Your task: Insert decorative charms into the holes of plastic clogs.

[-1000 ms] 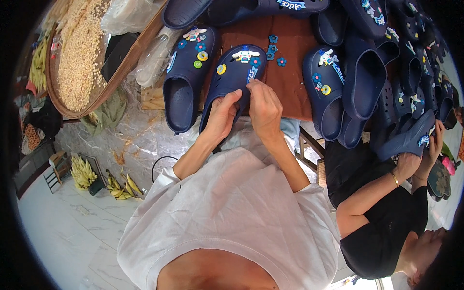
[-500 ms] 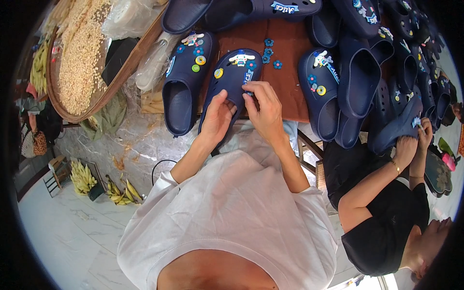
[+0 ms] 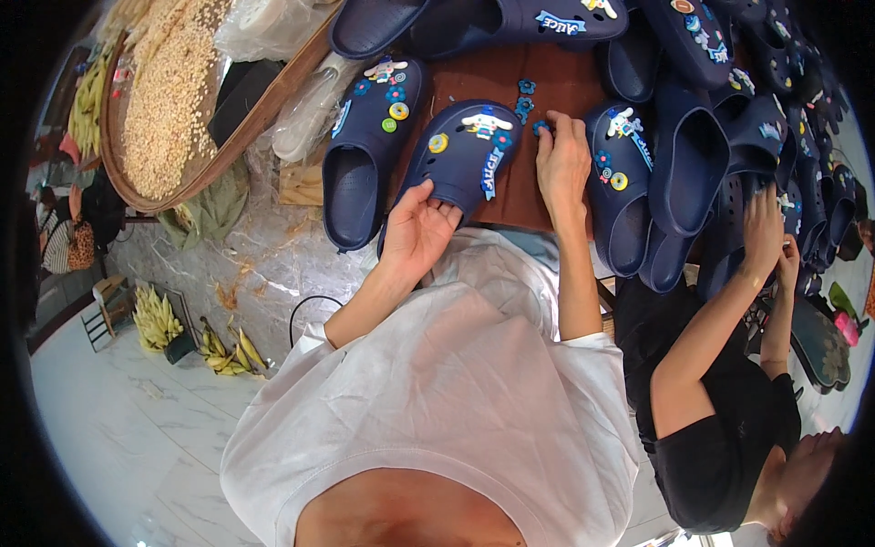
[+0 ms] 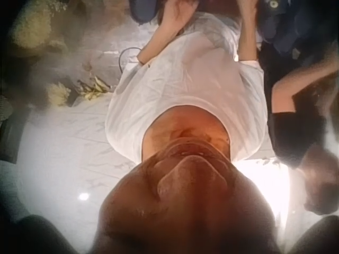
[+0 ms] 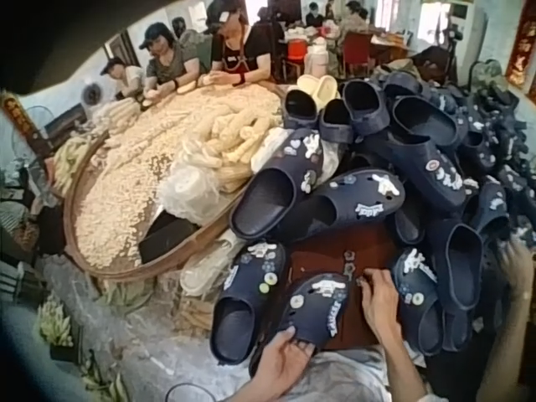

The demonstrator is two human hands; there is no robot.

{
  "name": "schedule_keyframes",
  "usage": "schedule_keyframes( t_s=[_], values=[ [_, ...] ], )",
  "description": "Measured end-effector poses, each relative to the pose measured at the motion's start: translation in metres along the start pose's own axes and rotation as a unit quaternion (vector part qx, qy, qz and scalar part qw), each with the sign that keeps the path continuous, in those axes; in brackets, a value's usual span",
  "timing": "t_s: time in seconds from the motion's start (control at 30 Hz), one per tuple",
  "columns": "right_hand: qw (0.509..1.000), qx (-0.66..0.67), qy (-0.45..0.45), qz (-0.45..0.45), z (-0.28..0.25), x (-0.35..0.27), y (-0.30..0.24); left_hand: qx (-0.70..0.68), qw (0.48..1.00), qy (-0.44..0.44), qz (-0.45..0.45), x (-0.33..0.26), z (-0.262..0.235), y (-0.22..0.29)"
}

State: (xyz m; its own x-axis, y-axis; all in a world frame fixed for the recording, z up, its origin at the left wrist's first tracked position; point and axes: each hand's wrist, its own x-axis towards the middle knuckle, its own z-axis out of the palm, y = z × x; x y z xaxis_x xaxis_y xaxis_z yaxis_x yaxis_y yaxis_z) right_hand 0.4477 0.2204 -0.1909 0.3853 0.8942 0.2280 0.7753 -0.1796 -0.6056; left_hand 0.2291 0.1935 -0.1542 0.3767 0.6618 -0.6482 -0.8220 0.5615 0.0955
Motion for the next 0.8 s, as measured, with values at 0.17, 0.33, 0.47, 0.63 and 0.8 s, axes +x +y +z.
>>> schedule_keyframes(
  t_s=[0.17, 0.33, 0.47, 0.63, 0.8],
  values=[
    [0.998, -0.052, -0.024, -0.036, 0.006, 0.002, 0.011, 0.026, 0.998, -0.026, -0.042, -0.01, -0.001, -0.003],
    [0.999, -0.006, -0.05, 0.01, -0.002, 0.002, 0.009, 0.019, 0.997, -0.042, -0.069, -0.014, 0.002, -0.004],
    [0.998, 0.015, -0.027, 0.047, -0.027, -0.005, -0.014, 0.035, 0.996, -0.031, -0.07, -0.015, 0.0, -0.007],
    [0.975, 0.199, -0.086, 0.047, -0.06, -0.02, -0.056, 0.072, 0.994, -0.033, -0.081, -0.021, 0.002, -0.011],
    [0.915, 0.292, -0.271, 0.064, -0.063, -0.036, -0.091, 0.116, 0.991, -0.05, -0.036, -0.021, -0.003, -0.02]
  ],
)
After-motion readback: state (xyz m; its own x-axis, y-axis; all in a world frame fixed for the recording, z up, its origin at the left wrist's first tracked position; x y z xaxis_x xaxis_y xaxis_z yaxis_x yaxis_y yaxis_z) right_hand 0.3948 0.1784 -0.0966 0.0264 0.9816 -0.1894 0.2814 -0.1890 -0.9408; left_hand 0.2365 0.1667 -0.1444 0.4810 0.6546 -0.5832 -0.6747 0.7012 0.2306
